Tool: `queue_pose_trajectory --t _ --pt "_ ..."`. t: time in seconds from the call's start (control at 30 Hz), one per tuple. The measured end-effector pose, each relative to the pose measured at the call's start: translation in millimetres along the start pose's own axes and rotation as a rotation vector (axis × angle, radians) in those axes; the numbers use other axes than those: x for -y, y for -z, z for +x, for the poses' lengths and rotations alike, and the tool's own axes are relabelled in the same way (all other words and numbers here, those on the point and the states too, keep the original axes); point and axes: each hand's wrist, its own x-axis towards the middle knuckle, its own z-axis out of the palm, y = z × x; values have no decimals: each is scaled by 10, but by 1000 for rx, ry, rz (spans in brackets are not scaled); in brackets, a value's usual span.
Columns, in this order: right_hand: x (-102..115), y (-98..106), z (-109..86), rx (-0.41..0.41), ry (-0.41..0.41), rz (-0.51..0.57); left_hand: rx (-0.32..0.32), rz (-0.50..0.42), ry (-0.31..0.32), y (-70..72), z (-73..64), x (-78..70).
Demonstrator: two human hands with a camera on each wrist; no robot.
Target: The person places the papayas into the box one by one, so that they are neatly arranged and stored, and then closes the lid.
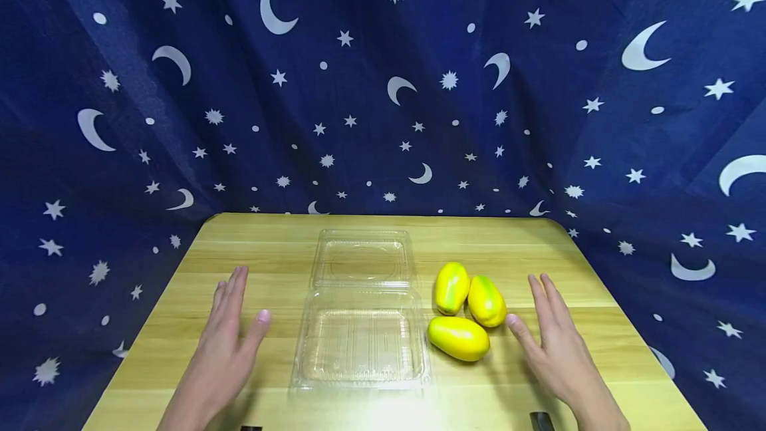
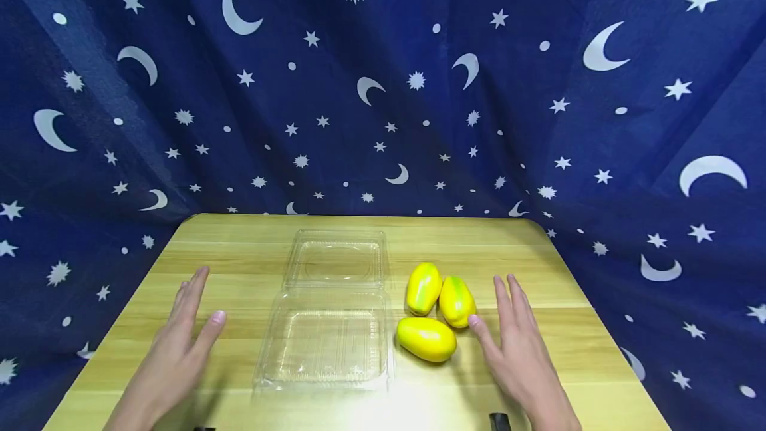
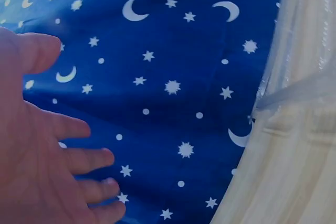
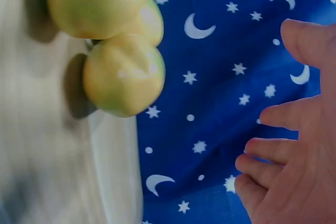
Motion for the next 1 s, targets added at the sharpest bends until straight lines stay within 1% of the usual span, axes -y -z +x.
queue_pose_trajectory --t 0.13,0.23,0.33,0.53,0.63,0.73,0.87,1.0 --pt "48 88 -3 -18 2 24 -50 -71 -38 42 -31 -34" --pt "57 142 11 -37 19 56 -89 -99 -71 26 -36 -25" --pt "57 179 33 -49 37 68 -101 -122 -80 -10 -35 5" --pt "53 214 88 -43 30 77 -67 -166 -54 -94 -12 71" --pt "56 223 128 -29 12 71 -48 -183 -59 -147 17 106" --pt "47 222 160 -13 -14 56 -24 -197 -79 -213 45 151" --pt "15 199 187 5 -46 39 29 -237 -80 -291 74 221" --pt "-33 166 217 13 -59 38 92 -279 -63 -362 100 275"
